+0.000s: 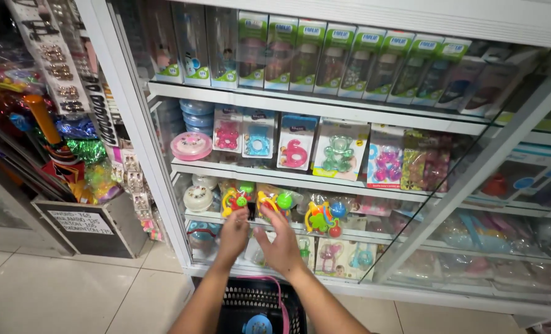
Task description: Selecting and examining various baby items such as grooming kits, bottles, and teethers from store shelves.
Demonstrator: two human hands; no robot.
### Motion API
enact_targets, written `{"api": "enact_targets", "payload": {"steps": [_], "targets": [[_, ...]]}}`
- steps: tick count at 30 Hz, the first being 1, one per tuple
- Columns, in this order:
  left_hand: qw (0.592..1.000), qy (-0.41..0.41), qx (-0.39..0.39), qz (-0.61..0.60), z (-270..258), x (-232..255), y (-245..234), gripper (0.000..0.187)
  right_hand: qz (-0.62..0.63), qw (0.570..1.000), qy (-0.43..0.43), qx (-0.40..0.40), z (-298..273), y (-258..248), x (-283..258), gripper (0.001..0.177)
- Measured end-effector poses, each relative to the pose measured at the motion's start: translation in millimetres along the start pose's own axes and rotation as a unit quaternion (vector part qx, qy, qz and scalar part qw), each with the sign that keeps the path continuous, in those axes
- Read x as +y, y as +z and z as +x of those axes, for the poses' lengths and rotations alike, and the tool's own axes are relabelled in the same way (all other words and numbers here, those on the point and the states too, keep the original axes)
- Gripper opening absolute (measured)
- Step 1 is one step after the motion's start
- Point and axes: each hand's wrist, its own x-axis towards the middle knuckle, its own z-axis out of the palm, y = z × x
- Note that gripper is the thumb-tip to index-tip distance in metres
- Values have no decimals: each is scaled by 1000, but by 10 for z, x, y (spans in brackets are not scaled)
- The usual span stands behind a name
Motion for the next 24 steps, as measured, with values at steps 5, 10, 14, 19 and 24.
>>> {"api": "enact_targets", "payload": {"steps": [5,10,14,19,24], "targets": [[999,-18,-29,-19,-69,117,262,35,-77,987,-130,49,315,-242,-348,54],[996,13,-63,-67,-233,719,364,38,-155,969,-186,46,534,-374,-531,56],[992,58,-106,-41,-289,828,533,45,-277,929,-246,18,689,-379,-565,62],[993,-8,-116,-38,-317,424,963,40,-403,874,-269,-17,841,-495,-354,61],[977,-6,-163,-136,-380,629,1164,51,-524,809,-255,-68,808,-756,-141,51]]}}
